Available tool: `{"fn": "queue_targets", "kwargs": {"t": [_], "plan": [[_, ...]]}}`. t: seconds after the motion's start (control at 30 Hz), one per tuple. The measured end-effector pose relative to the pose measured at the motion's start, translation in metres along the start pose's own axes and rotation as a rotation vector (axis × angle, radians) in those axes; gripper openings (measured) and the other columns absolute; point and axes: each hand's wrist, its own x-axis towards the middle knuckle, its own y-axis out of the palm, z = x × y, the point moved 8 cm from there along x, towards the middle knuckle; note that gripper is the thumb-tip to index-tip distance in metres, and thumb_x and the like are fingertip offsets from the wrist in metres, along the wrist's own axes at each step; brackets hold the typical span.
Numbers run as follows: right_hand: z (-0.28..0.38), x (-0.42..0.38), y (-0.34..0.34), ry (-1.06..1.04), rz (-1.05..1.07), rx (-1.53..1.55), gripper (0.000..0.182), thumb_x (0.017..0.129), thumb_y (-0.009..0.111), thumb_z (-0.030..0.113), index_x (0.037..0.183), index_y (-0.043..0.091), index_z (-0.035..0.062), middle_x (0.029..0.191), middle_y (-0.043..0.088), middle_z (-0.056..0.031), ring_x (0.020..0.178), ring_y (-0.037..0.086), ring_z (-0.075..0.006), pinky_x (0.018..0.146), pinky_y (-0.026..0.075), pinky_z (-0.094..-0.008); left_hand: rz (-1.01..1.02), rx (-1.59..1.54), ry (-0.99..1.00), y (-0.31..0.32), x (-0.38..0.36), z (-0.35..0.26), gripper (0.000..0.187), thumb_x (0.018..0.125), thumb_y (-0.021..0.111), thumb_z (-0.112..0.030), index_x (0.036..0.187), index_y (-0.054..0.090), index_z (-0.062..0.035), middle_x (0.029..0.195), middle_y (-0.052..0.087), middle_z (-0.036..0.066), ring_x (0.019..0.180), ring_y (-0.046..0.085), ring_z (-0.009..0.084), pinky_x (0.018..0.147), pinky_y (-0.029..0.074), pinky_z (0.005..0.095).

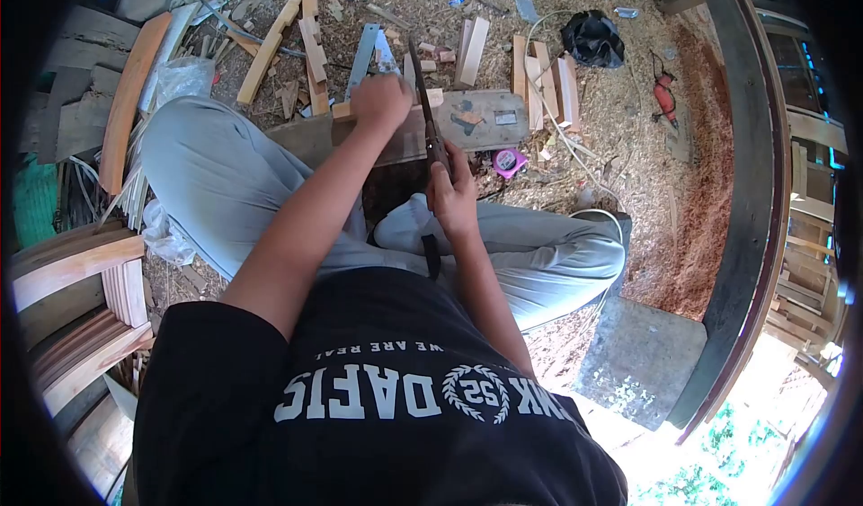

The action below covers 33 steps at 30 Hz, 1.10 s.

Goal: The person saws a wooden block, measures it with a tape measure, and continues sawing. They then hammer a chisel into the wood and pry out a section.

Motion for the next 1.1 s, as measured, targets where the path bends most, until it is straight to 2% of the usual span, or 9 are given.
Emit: {"fn": "queue_targets", "kwargs": {"t": [0.07,0.13,0.27,0.47,0.53,0.7,0.77,0.9,1.1], "plan": [[-0.015,0.0,0.003,0.054,0.0,0.002,0.047,0.105,0.057,0.017,0.149,0.053,0.0024,0.08,0.062,-0.0047,0.068,0.059,-0.0122,0.065,0.051,-0.0305,-0.002,0.003,-0.076,0.01,0.01,0.002,0.04,0.1,0.055,-0.034,0.083,0.08,-0.0082,0.083,0.078,0.015,0.084,0.076,0.0368,0.08,0.056,0.0551],[-0.012,0.007,0.0,-0.141,-0.091,-0.156,0.045,0.105,0.058,0.017,0.146,0.056,-0.0002,0.095,0.071,-0.0149,0.085,0.07,-0.0225,0.081,0.056,-0.0369,-0.03,0.061,-0.181,0.009,0.008,0.001,0.051,0.102,0.049,-0.039,0.078,0.082,-0.0092,0.078,0.078,0.017,0.081,0.077,0.0382,0.078,0.059,0.0555],[-0.001,0.002,0.001,-0.237,-0.184,-0.262,0.046,0.105,0.06,0.019,0.145,0.057,-0.0043,0.121,0.073,-0.028,0.11,0.074,-0.0347,0.097,0.055,-0.0395,-0.067,0.024,-0.266,0.007,0.005,0.0,0.054,0.102,0.047,-0.039,0.073,0.082,-0.0089,0.075,0.077,0.017,0.08,0.078,0.037,0.072,0.06,0.0531],[-0.005,-0.032,-0.004,-0.292,-0.222,-0.238,0.045,0.105,0.06,0.018,0.143,0.059,-0.0055,0.119,0.074,-0.0279,0.106,0.075,-0.034,0.094,0.056,-0.0389,-0.138,0.058,-0.21,0.006,0.008,0.001,0.05,0.099,0.051,-0.036,0.071,0.082,-0.0094,0.072,0.076,0.017,0.077,0.077,0.0359,0.068,0.061,0.0515],[-0.003,-0.024,-0.007,-0.28,-0.218,-0.274,0.045,0.104,0.061,0.019,0.142,0.06,-0.0056,0.118,0.074,-0.0273,0.106,0.075,-0.0327,0.094,0.056,-0.0384,-0.192,0.12,-0.038,0.005,0.004,-0.008,0.048,0.099,0.052,-0.035,0.072,0.082,-0.0089,0.073,0.076,0.017,0.076,0.076,0.0362,0.068,0.06,0.052],[0.007,-0.021,-0.013,-0.243,-0.205,-0.258,0.045,0.104,0.061,0.02,0.141,0.061,-0.005,0.116,0.075,-0.0273,0.105,0.076,-0.0329,0.093,0.057,-0.0388,-0.178,0.042,-0.05,0.006,0.002,-0.006,0.048,0.099,0.052,-0.034,0.072,0.081,-0.0073,0.077,0.076,0.017,0.076,0.075,0.0376,0.07,0.06,0.0522],[-0.007,-0.033,-0.013,-0.048,-0.115,-0.087,0.045,0.105,0.061,0.022,0.142,0.061,-0.0037,0.117,0.075,-0.0273,0.105,0.076,-0.0342,0.093,0.057,-0.0394,-0.167,0.034,-0.038,0.006,-0.007,-0.013,0.048,0.099,0.052,-0.034,0.072,0.081,-0.0071,0.078,0.077,0.018,0.076,0.075,0.0381,0.07,0.06,0.052],[0.003,-0.026,-0.012,-0.24,-0.239,-0.254,0.044,0.106,0.062,0.022,0.142,0.061,-0.0034,0.113,0.076,-0.0242,0.101,0.076,-0.0318,0.092,0.057,-0.0384,-0.188,0.012,-0.038,-0.002,-0.006,-0.015,0.051,0.101,0.049,-0.035,0.073,0.079,-0.0052,0.08,0.076,0.02,0.075,0.076,0.0401,0.071,0.061,0.0534],[-0.006,-0.046,-0.019,-0.083,-0.126,-0.15,0.043,0.107,0.061,0.022,0.141,0.06,-0.0038,0.108,0.074,-0.022,0.1,0.073,-0.027,0.092,0.055,-0.0373,-0.126,-0.006,-0.085,0.004,-0.017,-0.016,0.052,0.102,0.049,-0.035,0.073,0.078,-0.0038,0.078,0.076,0.022,0.072,0.075,0.0417,0.071,0.06,0.0545]]}}
